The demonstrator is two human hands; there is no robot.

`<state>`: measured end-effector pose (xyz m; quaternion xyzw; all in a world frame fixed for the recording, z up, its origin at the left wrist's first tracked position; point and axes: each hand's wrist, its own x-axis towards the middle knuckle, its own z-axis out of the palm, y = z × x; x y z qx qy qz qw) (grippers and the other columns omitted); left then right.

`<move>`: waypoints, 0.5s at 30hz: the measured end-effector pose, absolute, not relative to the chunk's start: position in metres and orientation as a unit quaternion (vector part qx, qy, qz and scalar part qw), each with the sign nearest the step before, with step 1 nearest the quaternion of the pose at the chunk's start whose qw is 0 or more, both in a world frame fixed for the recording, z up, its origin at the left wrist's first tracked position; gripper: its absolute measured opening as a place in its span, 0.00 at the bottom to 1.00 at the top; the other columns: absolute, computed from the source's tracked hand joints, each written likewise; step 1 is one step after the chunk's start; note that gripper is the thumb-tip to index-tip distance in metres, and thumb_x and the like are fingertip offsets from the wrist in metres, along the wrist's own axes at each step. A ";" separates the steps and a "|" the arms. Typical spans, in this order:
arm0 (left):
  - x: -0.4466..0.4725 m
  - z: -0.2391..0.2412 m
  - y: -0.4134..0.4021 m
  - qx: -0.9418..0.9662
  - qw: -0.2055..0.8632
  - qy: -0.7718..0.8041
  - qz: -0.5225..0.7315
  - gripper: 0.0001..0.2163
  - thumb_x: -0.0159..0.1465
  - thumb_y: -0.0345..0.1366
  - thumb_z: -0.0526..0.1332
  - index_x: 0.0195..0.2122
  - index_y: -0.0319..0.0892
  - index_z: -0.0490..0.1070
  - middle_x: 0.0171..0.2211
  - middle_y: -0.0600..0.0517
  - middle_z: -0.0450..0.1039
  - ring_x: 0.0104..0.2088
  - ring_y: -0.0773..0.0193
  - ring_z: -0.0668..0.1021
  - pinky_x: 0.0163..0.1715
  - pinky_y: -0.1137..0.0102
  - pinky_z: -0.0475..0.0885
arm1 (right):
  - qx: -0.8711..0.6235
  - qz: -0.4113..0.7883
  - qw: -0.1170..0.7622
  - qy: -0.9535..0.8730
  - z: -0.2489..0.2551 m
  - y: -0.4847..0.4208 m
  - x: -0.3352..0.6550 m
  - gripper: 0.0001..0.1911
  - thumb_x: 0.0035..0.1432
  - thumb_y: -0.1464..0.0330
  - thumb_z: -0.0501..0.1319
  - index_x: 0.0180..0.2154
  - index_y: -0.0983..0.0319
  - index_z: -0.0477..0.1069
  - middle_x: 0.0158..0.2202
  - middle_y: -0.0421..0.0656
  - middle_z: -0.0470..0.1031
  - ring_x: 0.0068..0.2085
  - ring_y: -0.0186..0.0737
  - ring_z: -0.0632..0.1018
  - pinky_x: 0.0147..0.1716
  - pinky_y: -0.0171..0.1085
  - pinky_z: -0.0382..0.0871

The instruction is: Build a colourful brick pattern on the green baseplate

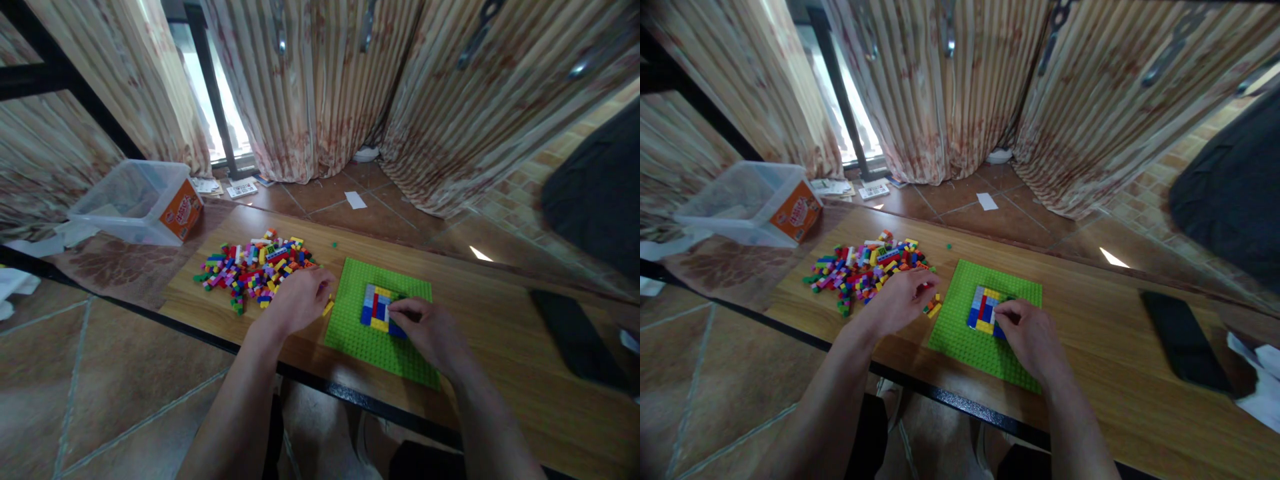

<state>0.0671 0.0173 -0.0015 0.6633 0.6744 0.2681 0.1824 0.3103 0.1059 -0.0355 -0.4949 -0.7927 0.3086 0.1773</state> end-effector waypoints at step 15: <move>0.065 -0.002 0.017 0.665 0.184 0.672 0.270 0.11 0.64 0.25 0.53 0.33 0.41 0.74 0.32 0.51 0.76 0.33 0.64 0.77 0.35 0.71 0.68 | -0.497 0.280 0.155 -0.807 -0.038 0.108 0.308 0.11 0.54 0.63 0.59 0.31 0.57 0.81 0.34 0.42 0.82 0.34 0.42 0.80 0.38 0.40 0.70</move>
